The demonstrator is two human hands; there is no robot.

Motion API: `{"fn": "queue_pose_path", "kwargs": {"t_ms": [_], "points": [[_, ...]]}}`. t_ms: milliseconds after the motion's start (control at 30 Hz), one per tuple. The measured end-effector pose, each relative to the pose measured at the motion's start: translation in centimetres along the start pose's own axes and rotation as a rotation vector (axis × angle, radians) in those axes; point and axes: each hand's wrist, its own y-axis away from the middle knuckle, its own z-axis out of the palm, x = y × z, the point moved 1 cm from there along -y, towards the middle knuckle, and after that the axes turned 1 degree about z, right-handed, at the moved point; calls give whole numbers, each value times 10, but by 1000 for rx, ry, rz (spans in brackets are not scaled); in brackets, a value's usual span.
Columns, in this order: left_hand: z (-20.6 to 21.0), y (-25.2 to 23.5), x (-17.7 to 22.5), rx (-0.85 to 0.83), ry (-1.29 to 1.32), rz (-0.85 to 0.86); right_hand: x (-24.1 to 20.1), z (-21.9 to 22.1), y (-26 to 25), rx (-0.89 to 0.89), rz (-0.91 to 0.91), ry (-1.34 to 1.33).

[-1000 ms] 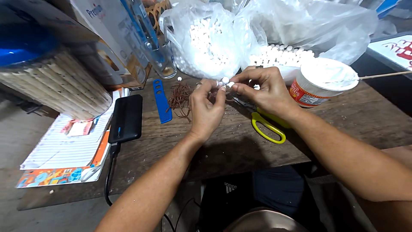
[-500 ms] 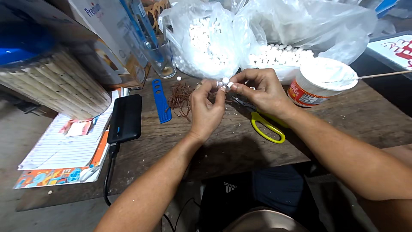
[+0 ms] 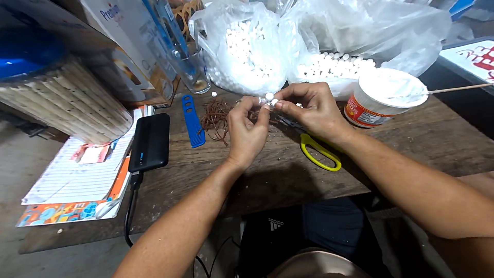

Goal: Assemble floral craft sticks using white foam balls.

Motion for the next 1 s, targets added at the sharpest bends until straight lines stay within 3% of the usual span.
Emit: {"fn": "queue_pose_path", "kwargs": {"t_ms": [200,333,433,533,633,767,1000], "points": [[-1,-2,-1,-6,33,-27,1,2,-1,23,-12,0],[2,-15,3,100,395,-301,-6,-8,-9,79,168,-151],[-7,-13,9,43,537,-466,-3,-1,-8,35,310,-241],[-3,-12,7,-11,631,-523,-5,11,-4,-71,326,-311],[0,-12,3,-6,679,-554,-5,17,-2,-47,277,-313],[2,-11,6,69,601,-532,-3,15,-2,38,273,-292],[6,-4,3,108,371,-223,-2,20,3,92,207,-134]]}}
